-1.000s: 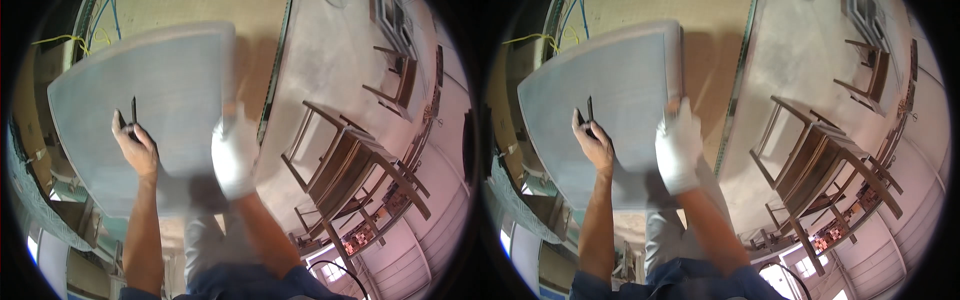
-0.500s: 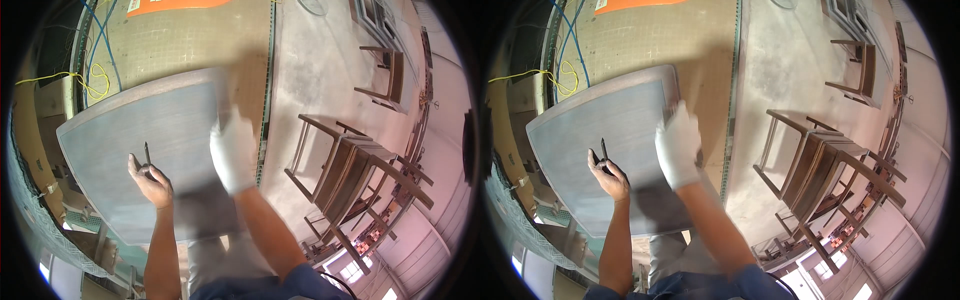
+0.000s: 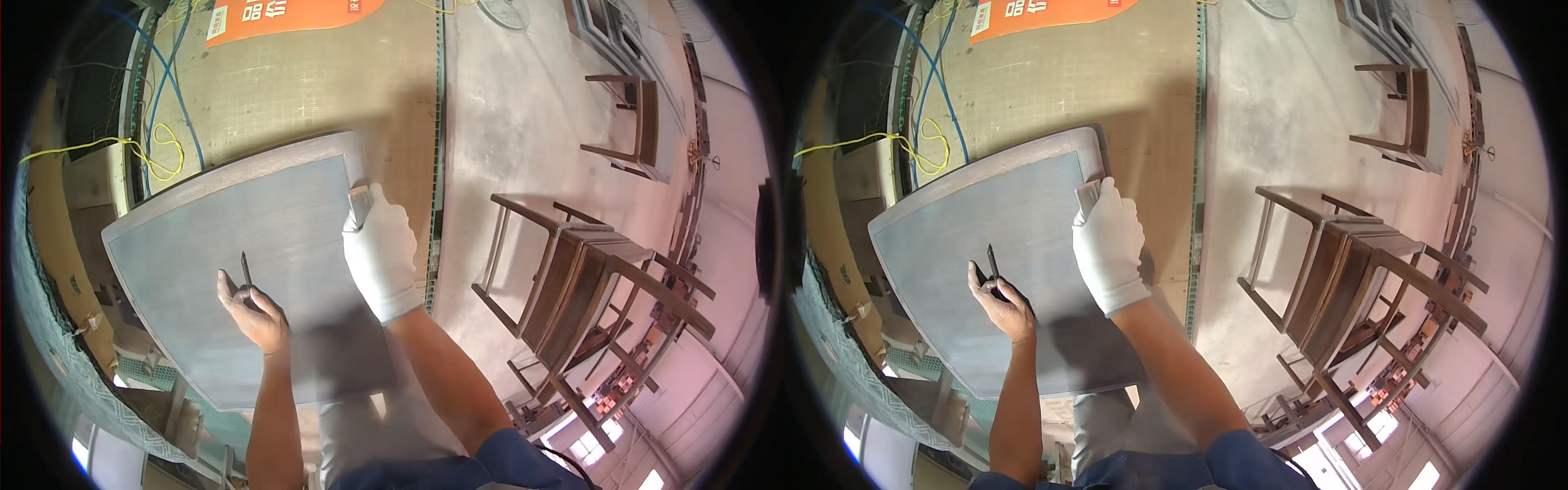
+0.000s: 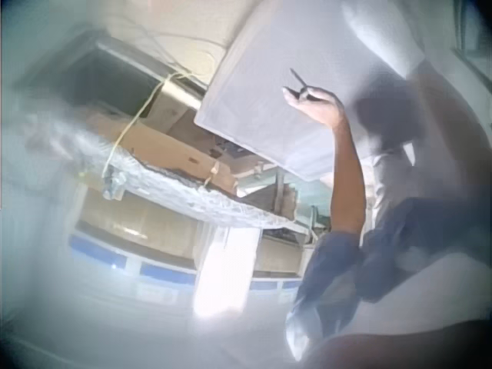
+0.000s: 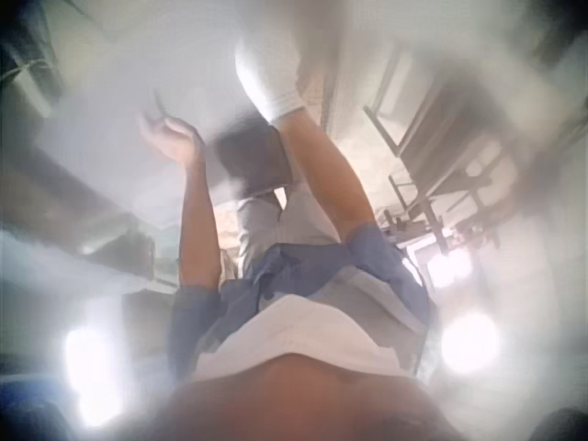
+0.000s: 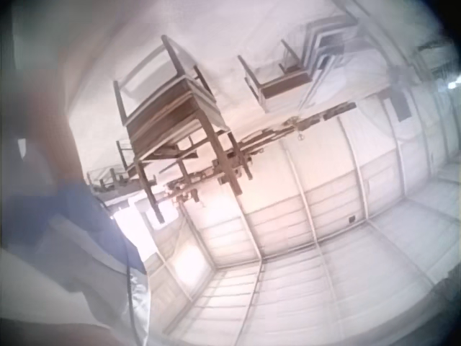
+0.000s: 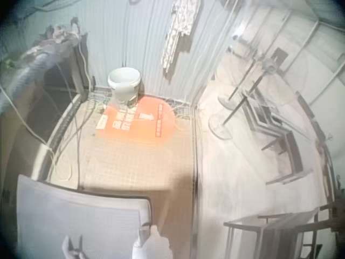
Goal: The person sands the legs and frame of a wooden table with a sanding block, then scrapes the edges with a metal scraper and sands the top surface.
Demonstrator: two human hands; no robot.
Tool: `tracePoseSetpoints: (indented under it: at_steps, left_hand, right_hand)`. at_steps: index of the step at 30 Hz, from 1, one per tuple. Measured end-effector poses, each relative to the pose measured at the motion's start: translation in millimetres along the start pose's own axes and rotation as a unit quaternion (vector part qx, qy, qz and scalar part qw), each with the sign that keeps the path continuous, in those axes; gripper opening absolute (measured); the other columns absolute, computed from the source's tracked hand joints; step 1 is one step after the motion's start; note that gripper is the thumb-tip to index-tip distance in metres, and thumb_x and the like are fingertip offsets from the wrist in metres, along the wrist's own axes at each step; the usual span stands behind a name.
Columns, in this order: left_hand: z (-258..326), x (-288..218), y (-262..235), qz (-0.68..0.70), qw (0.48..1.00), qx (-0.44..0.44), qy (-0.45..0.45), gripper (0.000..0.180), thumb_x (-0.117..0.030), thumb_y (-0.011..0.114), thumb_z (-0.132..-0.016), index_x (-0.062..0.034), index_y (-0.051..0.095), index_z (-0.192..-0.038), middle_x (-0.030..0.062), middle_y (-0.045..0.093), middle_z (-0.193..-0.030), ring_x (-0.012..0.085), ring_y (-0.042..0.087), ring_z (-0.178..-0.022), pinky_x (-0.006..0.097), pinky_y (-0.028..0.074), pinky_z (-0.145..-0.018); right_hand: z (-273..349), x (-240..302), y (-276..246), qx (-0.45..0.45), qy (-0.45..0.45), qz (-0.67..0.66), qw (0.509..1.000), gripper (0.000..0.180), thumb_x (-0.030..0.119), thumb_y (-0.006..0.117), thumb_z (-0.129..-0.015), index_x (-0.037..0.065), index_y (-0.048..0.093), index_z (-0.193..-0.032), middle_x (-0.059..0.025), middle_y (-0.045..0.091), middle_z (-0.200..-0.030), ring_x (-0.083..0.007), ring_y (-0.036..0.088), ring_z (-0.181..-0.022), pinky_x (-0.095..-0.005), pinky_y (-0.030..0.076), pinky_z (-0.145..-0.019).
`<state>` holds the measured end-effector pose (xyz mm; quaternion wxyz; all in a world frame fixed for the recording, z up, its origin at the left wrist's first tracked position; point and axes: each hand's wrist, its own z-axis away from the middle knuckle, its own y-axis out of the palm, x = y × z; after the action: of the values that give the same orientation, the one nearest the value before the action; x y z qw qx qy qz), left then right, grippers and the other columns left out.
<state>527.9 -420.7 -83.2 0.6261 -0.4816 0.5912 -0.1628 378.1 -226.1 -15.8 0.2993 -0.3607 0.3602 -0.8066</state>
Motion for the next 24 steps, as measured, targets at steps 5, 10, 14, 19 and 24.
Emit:
tracePoseSetpoints:
  at_steps: [5, 10, 14, 19, 24]
  left_hand:
    - [-8, -25, 0, 0.034, 0.989, 0.043, -0.139, 0.041, -0.001, 0.049, -0.102, 0.0106, 0.043, -0.141, 0.0247, 0.043, -0.156, 0.0351, 0.060, -0.122, 0.040, 0.047, -0.100]
    - [-2, -2, 5, 0.007, 1.000, -0.003, -0.025, 0.049, -0.001, 0.049, -0.101, 0.0056, 0.040, -0.149, 0.0150, 0.044, -0.157, 0.0216, 0.052, -0.084, 0.033, 0.049, -0.083]
    - [-7, -15, 6, 0.001, 0.999, -0.004, -0.037, 0.053, -0.001, 0.049, -0.101, 0.0027, 0.038, -0.153, 0.0121, 0.049, -0.151, 0.0189, 0.050, -0.080, 0.029, 0.047, -0.079]
    - [-5, -14, 1, 0.006, 0.998, -0.002, -0.057, 0.048, -0.001, 0.048, -0.102, 0.0030, 0.041, -0.149, 0.0197, 0.048, -0.151, 0.0185, 0.049, -0.077, 0.028, 0.046, -0.078]
    - [-4, -2, 3, -0.024, 0.999, -0.024, 0.011, 0.044, -0.001, 0.048, -0.103, 0.0050, 0.042, -0.147, 0.0133, 0.048, -0.156, 0.0186, 0.045, -0.081, 0.030, 0.045, -0.082]
  right_hand:
    - [-58, 25, -30, 0.033, -0.101, 0.033, 0.994, 0.051, 0.028, 0.069, -0.094, 0.000, 0.057, -0.136, -0.0250, 0.069, -0.101, -0.0441, 0.071, -0.092, -0.0509, 0.059, -0.079]
    - [-35, -21, -23, -0.027, -0.143, -0.053, 0.988, 0.065, 0.023, 0.075, -0.091, 0.000, 0.047, -0.145, -0.0172, 0.069, -0.108, -0.0393, 0.069, -0.094, -0.0504, 0.057, -0.078]
    - [-37, -33, -16, -0.014, -0.235, -0.073, 0.969, 0.075, 0.019, 0.080, -0.086, 0.004, 0.041, -0.149, -0.0137, 0.063, -0.115, -0.0387, 0.063, -0.099, -0.0500, 0.054, -0.083]
    - [-36, -56, -20, -0.002, -0.280, -0.141, 0.950, 0.056, 0.008, 0.081, -0.078, 0.006, 0.063, -0.131, -0.0132, 0.064, -0.112, -0.0375, 0.060, -0.098, -0.0470, 0.051, -0.084]
    - [-67, -35, -27, -0.105, -0.362, -0.127, 0.917, 0.038, 0.007, 0.082, -0.074, 0.010, 0.074, -0.111, -0.0101, 0.064, -0.095, -0.0336, 0.061, -0.087, -0.0446, 0.048, -0.074]
